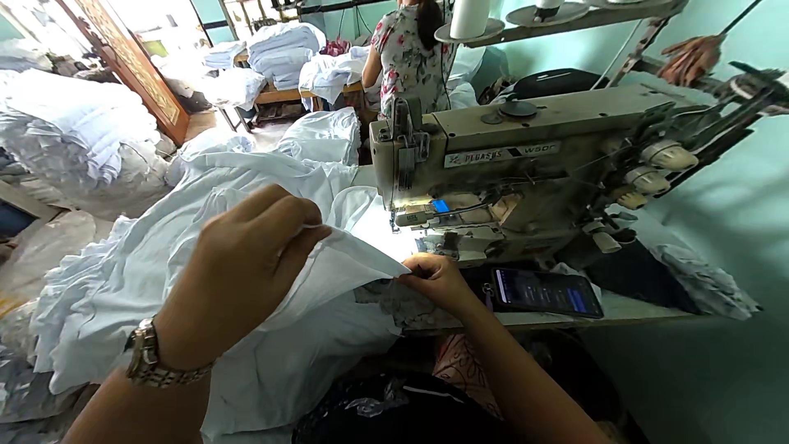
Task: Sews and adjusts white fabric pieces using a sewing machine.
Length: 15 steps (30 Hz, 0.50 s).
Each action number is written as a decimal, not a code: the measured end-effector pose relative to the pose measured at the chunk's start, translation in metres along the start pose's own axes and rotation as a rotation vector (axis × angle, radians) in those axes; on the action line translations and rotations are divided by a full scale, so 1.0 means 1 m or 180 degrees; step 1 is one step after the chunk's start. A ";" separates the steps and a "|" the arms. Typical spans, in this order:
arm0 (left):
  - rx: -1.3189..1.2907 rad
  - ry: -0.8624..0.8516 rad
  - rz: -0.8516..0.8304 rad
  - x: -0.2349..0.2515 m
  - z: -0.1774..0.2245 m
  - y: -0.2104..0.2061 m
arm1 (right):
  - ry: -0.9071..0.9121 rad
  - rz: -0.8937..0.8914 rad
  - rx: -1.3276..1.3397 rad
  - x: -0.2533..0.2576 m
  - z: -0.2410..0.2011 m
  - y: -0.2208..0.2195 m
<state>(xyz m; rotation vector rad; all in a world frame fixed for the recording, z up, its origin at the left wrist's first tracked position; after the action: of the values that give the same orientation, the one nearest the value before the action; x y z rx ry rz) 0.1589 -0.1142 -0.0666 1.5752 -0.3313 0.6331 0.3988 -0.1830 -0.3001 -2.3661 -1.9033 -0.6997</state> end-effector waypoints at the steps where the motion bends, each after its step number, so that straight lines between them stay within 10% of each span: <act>1: -0.0125 -0.0025 -0.0057 0.000 0.001 -0.005 | 0.0009 0.0009 0.0001 0.000 0.000 0.000; 15: -0.0001 -0.0071 -0.0403 0.000 -0.003 -0.059 | 0.0036 -0.0034 0.0064 -0.003 0.003 0.000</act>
<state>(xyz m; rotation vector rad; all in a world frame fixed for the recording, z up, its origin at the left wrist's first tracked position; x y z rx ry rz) 0.1911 -0.1049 -0.1148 1.5902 -0.2461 0.5177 0.3992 -0.1851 -0.3039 -2.3370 -1.9106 -0.6900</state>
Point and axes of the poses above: each hand's wrist, its own x-axis towards the middle knuckle, its own y-axis out of the back of the hand, z = x × y, the point moved 5 cm from there along x, towards the middle knuckle, and after that the axes turned 6 degrees about -z, right-handed, at the moved point
